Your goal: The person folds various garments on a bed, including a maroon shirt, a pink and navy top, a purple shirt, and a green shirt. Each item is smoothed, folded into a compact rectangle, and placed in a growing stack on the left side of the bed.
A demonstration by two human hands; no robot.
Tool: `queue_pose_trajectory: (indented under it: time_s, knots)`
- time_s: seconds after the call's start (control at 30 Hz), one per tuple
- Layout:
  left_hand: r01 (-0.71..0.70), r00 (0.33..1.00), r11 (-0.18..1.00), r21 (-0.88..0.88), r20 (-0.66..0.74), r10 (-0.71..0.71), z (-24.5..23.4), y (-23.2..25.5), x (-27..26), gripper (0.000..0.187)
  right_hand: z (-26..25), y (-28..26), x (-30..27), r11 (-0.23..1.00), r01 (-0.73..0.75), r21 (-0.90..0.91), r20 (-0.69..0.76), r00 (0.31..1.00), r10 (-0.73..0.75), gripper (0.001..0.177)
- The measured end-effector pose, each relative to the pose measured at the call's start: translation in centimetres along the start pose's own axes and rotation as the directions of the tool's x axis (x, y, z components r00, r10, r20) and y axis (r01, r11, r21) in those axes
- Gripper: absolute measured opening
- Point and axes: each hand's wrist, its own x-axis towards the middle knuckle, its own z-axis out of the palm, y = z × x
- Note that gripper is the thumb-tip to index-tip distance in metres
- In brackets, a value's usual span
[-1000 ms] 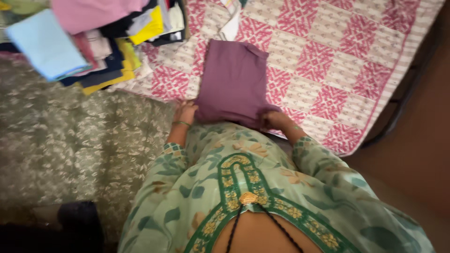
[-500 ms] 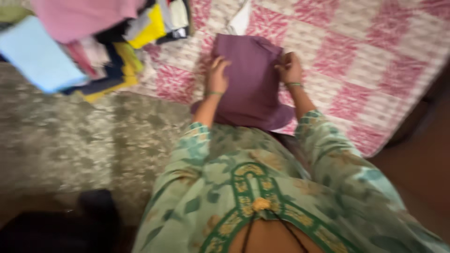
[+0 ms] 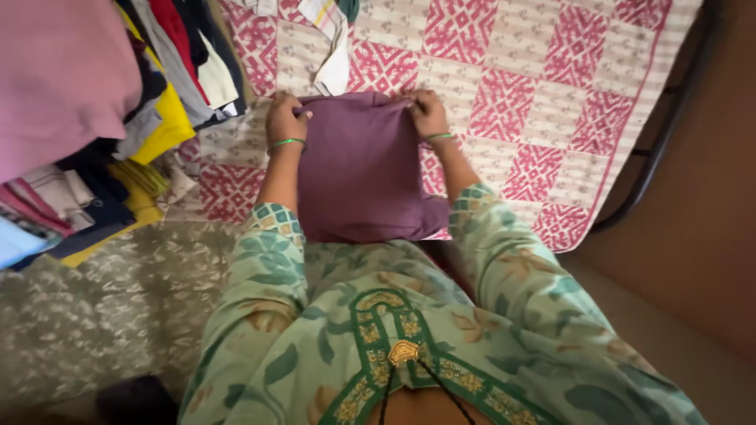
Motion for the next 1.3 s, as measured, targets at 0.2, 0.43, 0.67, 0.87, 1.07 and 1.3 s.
queue_pose_trajectory:
  time_s: [0.2, 0.43, 0.67, 0.87, 1.07, 1.3]
  knots:
    - [0.069, 0.996, 0.996, 0.049, 0.056, -0.072, -3.1, -0.1, 1.9, 0.031, -6.5, -2.2, 2.6, 0.991, -0.125, 0.056, 0.646, 0.761, 0.059, 0.020]
    - [-0.044, 0.999, 0.999, 0.003, -0.024, 0.044, -3.9, 4.5, 4.1, 0.029, -10.0, -1.9, 7.4, 0.935, -0.149, -0.323, 0.484, 0.823, 0.299, 0.018]
    - [-0.097, 0.988, 0.994, -0.051, -0.128, 0.090, -2.6, 7.6, 7.9, 0.034, -5.7, -2.0, 10.4, 0.995, 0.059, -0.080, -0.070, 0.995, -0.065, 0.020]
    - [-0.190, 0.977, 0.956, 0.222, 0.137, 0.162, -2.7, 11.1, -0.7, 0.078, -3.7, 0.6, 10.4, 0.911, -0.151, 0.384, -0.084, 0.977, 0.198, 0.017]
    - [-0.436, 0.737, 0.849, 0.298, 0.660, 0.147, -2.5, 11.0, -14.8, 0.085, -2.9, 4.8, 13.8, 0.964, -0.244, -0.102, -0.034, 0.970, 0.242, 0.024]
    - [-0.269, 0.890, 0.925, 0.268, 0.436, 0.132, -5.9, 3.7, -22.6, 0.060, -5.2, 1.7, -0.2, 0.974, -0.088, -0.208, -0.211, 0.976, 0.043, 0.047]
